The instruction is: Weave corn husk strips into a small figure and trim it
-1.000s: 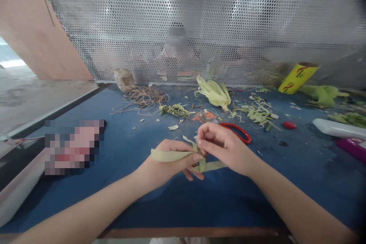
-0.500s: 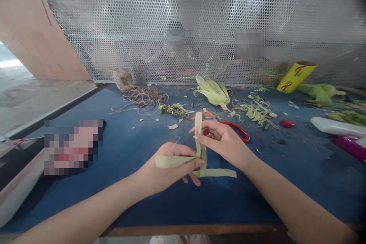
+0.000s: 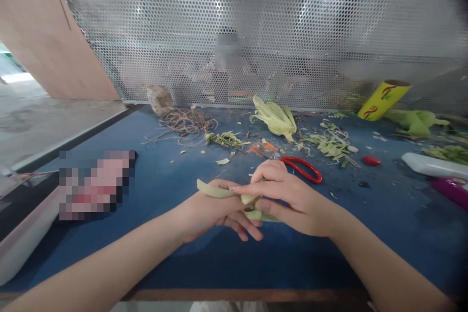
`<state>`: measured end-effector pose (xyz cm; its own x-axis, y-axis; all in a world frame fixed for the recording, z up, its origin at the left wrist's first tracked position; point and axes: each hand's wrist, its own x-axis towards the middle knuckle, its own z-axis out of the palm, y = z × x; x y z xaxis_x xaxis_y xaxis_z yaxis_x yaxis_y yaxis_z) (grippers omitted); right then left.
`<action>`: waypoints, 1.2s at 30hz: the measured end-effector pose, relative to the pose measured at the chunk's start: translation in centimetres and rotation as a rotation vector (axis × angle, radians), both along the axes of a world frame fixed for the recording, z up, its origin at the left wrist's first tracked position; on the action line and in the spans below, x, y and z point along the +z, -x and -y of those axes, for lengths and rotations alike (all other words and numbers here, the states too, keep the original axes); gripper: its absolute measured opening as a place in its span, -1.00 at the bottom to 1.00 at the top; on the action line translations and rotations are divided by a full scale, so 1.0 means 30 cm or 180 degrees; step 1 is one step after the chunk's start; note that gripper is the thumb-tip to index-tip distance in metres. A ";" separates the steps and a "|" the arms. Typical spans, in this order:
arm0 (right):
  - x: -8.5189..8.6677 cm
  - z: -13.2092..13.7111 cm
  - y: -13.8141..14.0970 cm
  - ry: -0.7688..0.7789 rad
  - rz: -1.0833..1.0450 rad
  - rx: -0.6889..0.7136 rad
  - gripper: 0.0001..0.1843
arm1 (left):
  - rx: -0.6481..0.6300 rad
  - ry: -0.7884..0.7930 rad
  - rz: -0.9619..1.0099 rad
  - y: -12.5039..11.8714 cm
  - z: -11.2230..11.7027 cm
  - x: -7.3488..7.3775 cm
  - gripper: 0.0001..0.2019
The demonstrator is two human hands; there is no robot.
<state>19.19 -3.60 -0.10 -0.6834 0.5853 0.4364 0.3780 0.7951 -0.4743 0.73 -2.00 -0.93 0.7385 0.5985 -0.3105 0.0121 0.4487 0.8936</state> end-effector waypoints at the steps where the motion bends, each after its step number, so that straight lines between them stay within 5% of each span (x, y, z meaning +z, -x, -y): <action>1: -0.001 -0.004 -0.002 -0.0045 0.0051 -0.0033 -0.71 | 0.0003 0.0013 -0.0006 0.001 0.000 0.003 -0.81; 16: -0.005 -0.012 -0.022 -0.0524 0.0007 -0.1028 -0.89 | 0.0340 -0.0117 -0.0019 0.005 -0.009 0.002 -0.83; 24: -0.013 -0.012 -0.013 -0.0692 -0.0139 -0.0400 -0.87 | 0.0374 -0.0052 0.0019 0.002 -0.005 0.005 -0.87; 29: -0.017 -0.006 -0.013 -0.0545 0.0004 -0.0611 -0.77 | 0.0347 -0.0026 -0.0035 0.000 -0.006 0.003 -0.81; 36: -0.004 0.003 -0.006 -0.0466 0.0208 -0.0546 -0.89 | 0.0294 0.0092 -0.0039 0.006 -0.011 -0.008 -0.78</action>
